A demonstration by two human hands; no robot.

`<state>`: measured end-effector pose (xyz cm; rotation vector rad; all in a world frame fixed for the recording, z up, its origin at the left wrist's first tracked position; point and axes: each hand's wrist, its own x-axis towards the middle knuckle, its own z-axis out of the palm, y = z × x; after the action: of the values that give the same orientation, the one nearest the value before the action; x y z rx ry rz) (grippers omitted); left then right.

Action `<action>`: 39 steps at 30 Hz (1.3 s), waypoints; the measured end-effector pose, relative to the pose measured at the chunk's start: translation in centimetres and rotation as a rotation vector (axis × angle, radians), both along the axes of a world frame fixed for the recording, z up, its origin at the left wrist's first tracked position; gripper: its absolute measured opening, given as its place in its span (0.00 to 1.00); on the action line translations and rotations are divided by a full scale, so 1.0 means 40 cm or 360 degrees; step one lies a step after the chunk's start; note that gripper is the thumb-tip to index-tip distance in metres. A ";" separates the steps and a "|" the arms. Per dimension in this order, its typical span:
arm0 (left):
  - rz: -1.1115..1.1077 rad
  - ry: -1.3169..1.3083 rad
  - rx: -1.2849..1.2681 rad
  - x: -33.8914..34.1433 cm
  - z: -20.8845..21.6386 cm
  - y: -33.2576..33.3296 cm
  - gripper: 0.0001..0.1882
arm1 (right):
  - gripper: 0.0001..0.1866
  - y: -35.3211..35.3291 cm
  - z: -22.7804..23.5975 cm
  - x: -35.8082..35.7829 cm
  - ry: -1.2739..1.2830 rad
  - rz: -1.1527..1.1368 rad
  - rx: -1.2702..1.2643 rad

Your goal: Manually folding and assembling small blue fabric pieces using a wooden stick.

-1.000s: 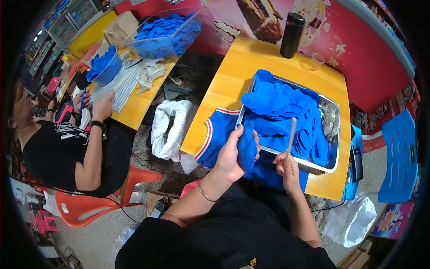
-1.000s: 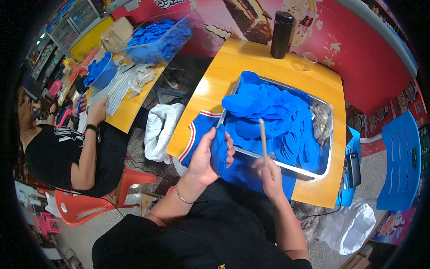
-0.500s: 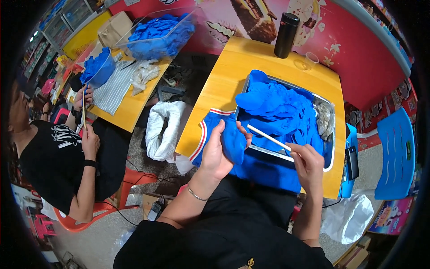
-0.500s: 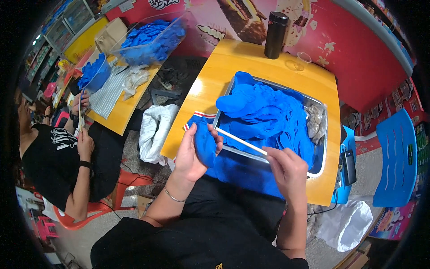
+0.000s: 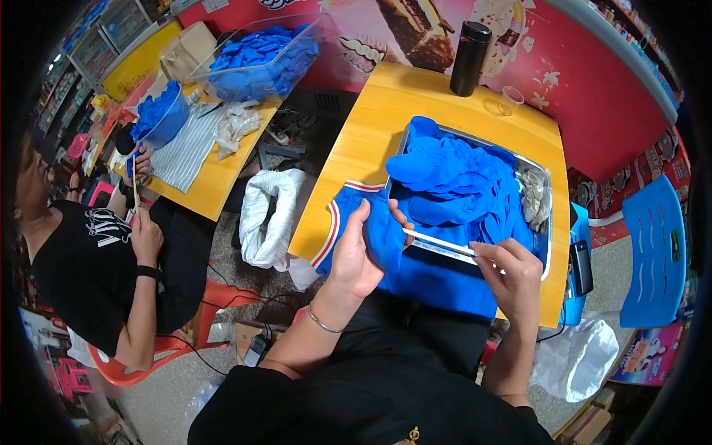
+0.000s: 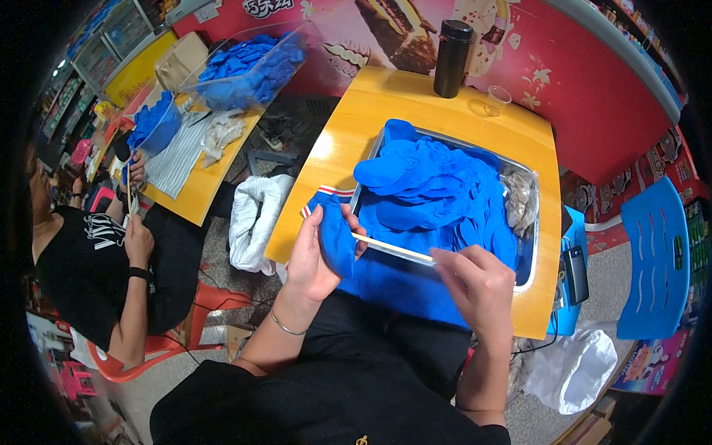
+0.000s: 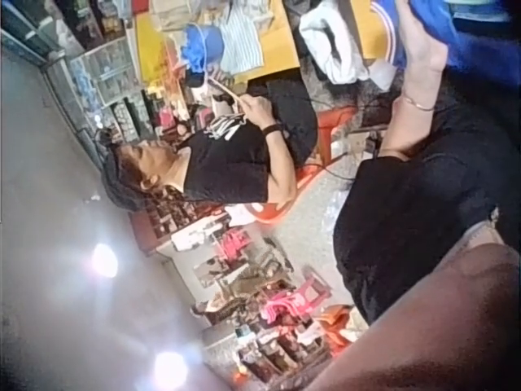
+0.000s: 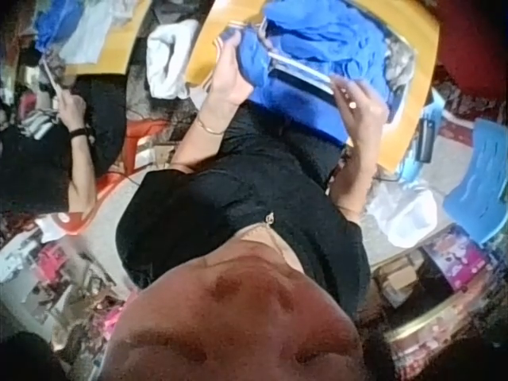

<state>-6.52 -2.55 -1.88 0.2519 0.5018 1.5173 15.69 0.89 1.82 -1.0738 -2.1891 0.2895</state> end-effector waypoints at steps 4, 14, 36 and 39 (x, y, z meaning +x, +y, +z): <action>0.0008 0.0016 0.0117 -0.003 -0.006 -0.004 0.21 | 0.08 -0.002 -0.008 -0.016 0.0043 0.0010 -0.0112; 0.0022 0.0109 0.0086 0.000 -0.001 -0.003 0.22 | 0.05 0.004 -0.011 -0.014 0.0009 -0.0041 0.0084; 0.0221 0.0395 0.0210 0.016 0.000 0.004 0.24 | 0.14 -0.022 -0.070 -0.080 0.0395 0.0313 -0.0759; 0.0240 0.0411 0.0232 0.019 0.001 0.006 0.24 | 0.18 -0.030 -0.077 -0.088 0.0489 0.0361 -0.0719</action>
<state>-5.74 -2.31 -1.85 0.5385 0.6262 1.6808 12.17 -0.29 -1.26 -0.9304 -2.0086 1.0205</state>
